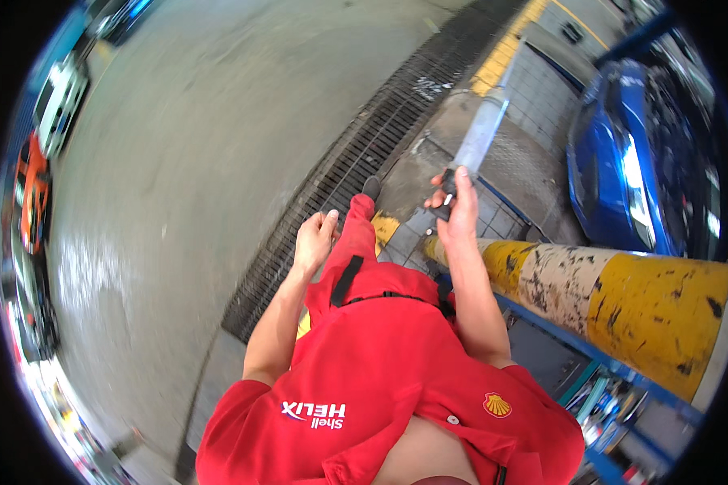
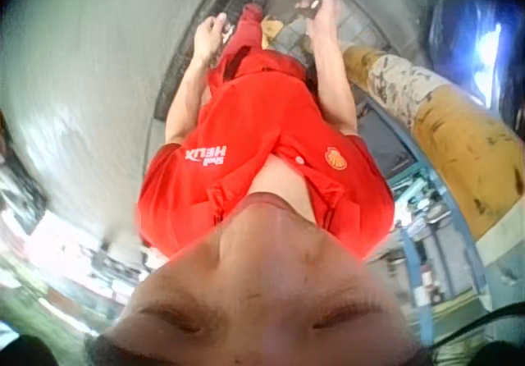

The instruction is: The person uses a syringe to inject fluid into the engine of a blue car. They repeatedly draw fluid from a container, walk to the car, and inject it into the engine bay multiple times.

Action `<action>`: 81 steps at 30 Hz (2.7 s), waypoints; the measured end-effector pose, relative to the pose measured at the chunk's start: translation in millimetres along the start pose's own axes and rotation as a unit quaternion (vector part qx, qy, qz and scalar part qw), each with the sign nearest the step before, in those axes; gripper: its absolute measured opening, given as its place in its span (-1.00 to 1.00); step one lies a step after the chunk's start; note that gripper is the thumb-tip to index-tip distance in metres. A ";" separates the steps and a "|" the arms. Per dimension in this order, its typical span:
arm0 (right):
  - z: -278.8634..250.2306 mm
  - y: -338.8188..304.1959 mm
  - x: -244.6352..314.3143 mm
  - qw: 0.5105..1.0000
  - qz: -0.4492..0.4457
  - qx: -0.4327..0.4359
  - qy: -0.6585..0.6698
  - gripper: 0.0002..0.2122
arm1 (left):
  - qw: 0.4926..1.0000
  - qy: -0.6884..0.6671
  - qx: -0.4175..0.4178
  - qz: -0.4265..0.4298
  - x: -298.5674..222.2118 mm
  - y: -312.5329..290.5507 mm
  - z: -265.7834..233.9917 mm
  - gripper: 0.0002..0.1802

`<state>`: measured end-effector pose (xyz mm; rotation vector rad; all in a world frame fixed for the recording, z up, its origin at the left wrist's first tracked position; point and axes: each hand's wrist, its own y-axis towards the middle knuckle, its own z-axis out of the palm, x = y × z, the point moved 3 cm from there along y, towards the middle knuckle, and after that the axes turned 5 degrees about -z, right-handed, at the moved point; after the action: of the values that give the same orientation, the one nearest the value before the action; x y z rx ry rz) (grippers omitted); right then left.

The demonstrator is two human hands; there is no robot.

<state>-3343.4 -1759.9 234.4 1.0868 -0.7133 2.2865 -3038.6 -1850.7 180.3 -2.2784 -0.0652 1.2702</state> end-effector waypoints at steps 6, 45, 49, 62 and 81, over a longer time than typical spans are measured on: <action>0.9 109.8 19.4 0.995 -0.037 -0.093 -0.014 -0.62 | 0.966 -0.055 0.241 0.074 -136.7 145.4 83.5 -0.44; -394.6 349.6 418.0 0.721 -0.115 -0.597 -0.332 -0.20 | 0.687 0.130 0.700 0.145 -621.7 124.5 864.8 -0.51; -472.3 348.5 477.0 0.671 -0.142 -0.650 -0.327 -0.32 | 0.624 0.125 0.743 0.208 -651.1 78.0 956.9 -0.55; -713.8 320.0 793.7 0.717 -0.139 -0.674 -0.116 -0.56 | 0.638 0.201 0.652 0.355 -803.3 22.5 1228.9 -0.39; -960.2 380.2 1030.0 0.768 -0.040 -0.616 -0.169 -0.64 | 0.708 0.288 0.412 0.496 -877.1 104.8 1375.7 -0.57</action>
<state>-4672.2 -1199.1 451.7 0.7591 -1.8635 1.0155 -4655.3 -1614.7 235.9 -1.6795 1.7726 0.6085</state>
